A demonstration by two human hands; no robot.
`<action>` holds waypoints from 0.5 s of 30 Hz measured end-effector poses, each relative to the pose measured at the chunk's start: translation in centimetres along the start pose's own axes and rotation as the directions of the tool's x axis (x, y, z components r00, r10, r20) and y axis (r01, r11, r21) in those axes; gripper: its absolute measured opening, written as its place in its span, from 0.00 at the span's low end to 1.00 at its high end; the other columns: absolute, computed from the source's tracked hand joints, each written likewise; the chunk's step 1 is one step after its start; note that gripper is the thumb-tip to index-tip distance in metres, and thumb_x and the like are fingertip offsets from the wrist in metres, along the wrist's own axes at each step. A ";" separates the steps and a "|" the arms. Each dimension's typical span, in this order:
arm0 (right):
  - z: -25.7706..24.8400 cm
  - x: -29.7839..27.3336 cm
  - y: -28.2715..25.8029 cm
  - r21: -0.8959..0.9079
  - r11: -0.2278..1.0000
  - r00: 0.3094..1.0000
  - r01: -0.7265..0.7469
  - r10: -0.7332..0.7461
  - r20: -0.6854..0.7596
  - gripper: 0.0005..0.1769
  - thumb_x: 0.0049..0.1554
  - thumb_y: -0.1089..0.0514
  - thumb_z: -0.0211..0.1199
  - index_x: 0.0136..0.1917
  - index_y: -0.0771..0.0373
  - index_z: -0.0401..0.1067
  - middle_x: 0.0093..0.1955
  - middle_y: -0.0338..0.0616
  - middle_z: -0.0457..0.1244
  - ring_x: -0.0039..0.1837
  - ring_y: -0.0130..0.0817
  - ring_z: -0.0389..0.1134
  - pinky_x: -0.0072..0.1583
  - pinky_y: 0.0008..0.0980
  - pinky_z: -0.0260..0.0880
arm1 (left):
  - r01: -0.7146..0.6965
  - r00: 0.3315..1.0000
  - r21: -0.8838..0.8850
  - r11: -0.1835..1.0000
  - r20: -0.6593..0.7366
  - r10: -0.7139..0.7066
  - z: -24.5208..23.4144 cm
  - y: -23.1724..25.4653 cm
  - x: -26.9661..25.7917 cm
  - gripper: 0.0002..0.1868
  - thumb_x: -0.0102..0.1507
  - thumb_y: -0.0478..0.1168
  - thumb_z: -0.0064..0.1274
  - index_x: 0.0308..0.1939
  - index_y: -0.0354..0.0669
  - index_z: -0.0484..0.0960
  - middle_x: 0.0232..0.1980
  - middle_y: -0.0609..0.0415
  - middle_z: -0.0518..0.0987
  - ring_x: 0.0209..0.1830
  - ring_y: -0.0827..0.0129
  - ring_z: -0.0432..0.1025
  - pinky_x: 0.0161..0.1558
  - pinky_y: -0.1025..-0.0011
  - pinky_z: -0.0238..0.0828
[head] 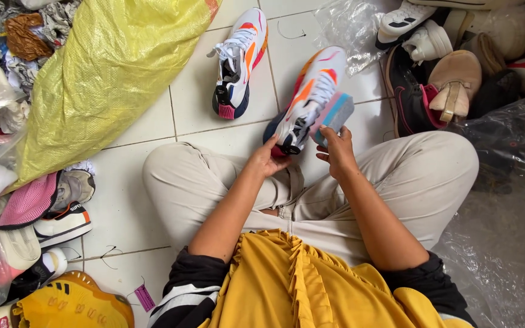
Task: Cleaning the soles of a pair of sneakers with a sponge and then tying the shoelaces.
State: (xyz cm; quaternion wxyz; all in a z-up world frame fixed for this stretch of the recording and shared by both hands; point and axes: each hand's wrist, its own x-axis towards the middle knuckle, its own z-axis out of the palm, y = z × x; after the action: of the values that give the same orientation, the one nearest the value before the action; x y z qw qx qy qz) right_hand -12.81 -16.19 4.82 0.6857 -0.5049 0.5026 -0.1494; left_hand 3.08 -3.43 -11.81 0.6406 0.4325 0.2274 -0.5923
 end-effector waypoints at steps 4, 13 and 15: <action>-0.6 1.4 2.4 -0.024 0.996 0.996 -0.083 0.084 0.029 0.53 0.60 0.48 0.63 0.80 0.75 0.32 0.66 0.74 0.51 0.55 0.58 0.69 0.54 0.55 0.77 | -0.347 0.901 0.152 0.926 -0.219 0.374 2.6 0.8 -4.7 0.57 0.57 0.47 0.74 0.78 0.56 0.47 0.59 0.35 0.66 0.48 0.41 0.76 0.46 0.31 0.79; 0.0 -0.6 2.4 0.010 0.988 0.980 -0.155 0.153 0.124 0.51 0.58 0.52 0.64 0.79 0.78 0.36 0.63 0.73 0.51 0.53 0.60 0.69 0.52 0.56 0.78 | -0.510 0.764 0.326 0.796 -0.253 0.593 3.0 2.3 -9.2 0.45 0.57 0.45 0.73 0.71 0.57 0.60 0.51 0.41 0.73 0.41 0.58 0.77 0.44 0.52 0.84; 0.3 -1.6 2.1 -0.113 0.977 0.963 -0.183 0.201 0.181 0.54 0.57 0.51 0.63 0.81 0.78 0.36 0.64 0.74 0.50 0.53 0.53 0.68 0.53 0.51 0.77 | -0.610 0.670 0.410 0.678 -0.188 0.718 3.6 3.6 -13.4 0.44 0.61 0.44 0.68 0.74 0.50 0.58 0.50 0.41 0.69 0.48 0.62 0.67 0.51 0.59 0.74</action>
State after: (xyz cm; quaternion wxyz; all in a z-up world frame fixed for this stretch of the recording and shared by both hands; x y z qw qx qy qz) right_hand -13.89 -13.90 3.87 0.7174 -0.4978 0.4873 -0.0090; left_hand 3.16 0.83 1.86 0.6881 0.6750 0.0599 -0.2594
